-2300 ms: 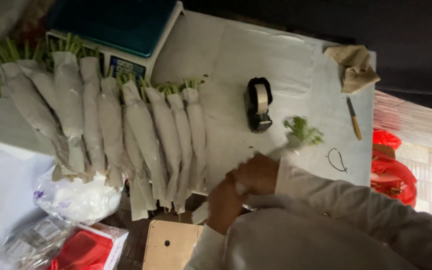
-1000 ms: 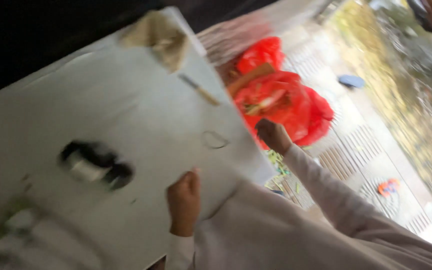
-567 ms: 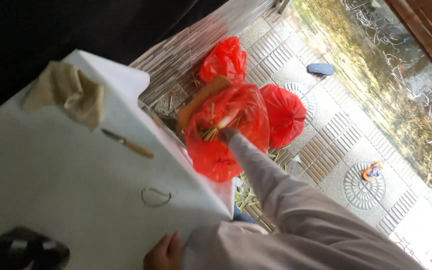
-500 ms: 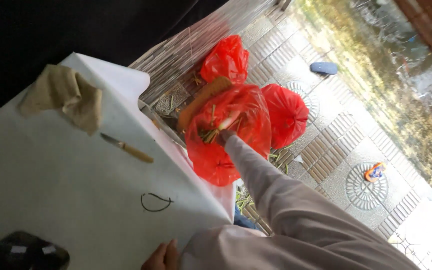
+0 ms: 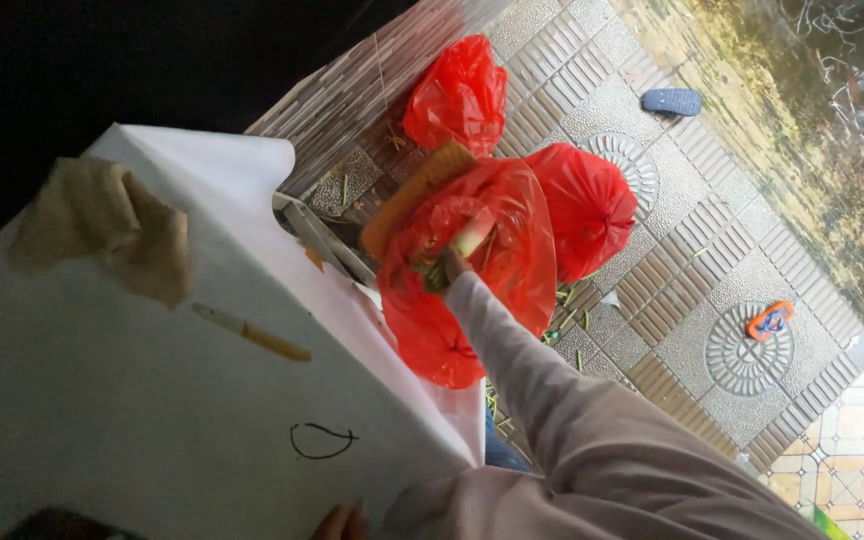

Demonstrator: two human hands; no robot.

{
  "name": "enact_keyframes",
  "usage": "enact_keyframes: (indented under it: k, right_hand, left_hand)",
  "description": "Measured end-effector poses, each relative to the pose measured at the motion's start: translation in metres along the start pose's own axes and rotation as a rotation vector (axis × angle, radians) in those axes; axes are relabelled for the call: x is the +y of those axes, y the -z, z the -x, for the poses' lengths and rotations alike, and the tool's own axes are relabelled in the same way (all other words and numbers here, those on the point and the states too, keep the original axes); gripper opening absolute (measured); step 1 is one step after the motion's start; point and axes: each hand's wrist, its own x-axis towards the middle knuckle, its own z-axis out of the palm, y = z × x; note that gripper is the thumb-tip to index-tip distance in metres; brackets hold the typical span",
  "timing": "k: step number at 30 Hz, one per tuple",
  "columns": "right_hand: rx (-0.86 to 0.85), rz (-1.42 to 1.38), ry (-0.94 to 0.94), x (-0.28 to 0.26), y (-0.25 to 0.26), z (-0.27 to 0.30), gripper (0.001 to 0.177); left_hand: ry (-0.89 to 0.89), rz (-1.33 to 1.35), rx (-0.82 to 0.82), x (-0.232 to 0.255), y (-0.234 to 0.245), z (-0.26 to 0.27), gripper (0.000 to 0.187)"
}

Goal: Wrapping individual radishes in white paper and securing the packaging with adhesive tape.

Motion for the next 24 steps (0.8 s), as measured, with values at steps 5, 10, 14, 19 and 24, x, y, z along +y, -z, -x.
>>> enact_keyframes:
  k: [5,10,14,19,24]
  right_hand:
    - [-0.034,-0.794,-0.199,-0.026,0.015,0.034,0.023]
    - [-0.193,-0.85,-0.163,-0.039,-0.02,0.174,0.026]
    - [-0.53,-0.77,-0.234,-0.009,-0.039,0.266,0.033]
    - [-0.679,-0.432,-0.333,0.04,-0.074,0.383,0.045]
    - [-0.747,-0.05,-0.21,0.05,-0.139,0.476,0.051]
  left_hand:
    - [-0.093,0.16,0.331,-0.013,-0.058,-0.013,0.036]
    - [-0.163,-0.111,0.302,0.078,-0.012,-0.007,0.037]
    - [-0.614,0.067,0.313,0.165,0.032,0.005,0.028]
    - [-0.993,0.071,0.447,0.219,0.048,-0.002,0.079]
    - [-1.139,0.33,0.383,0.22,0.059,0.007,0.095]
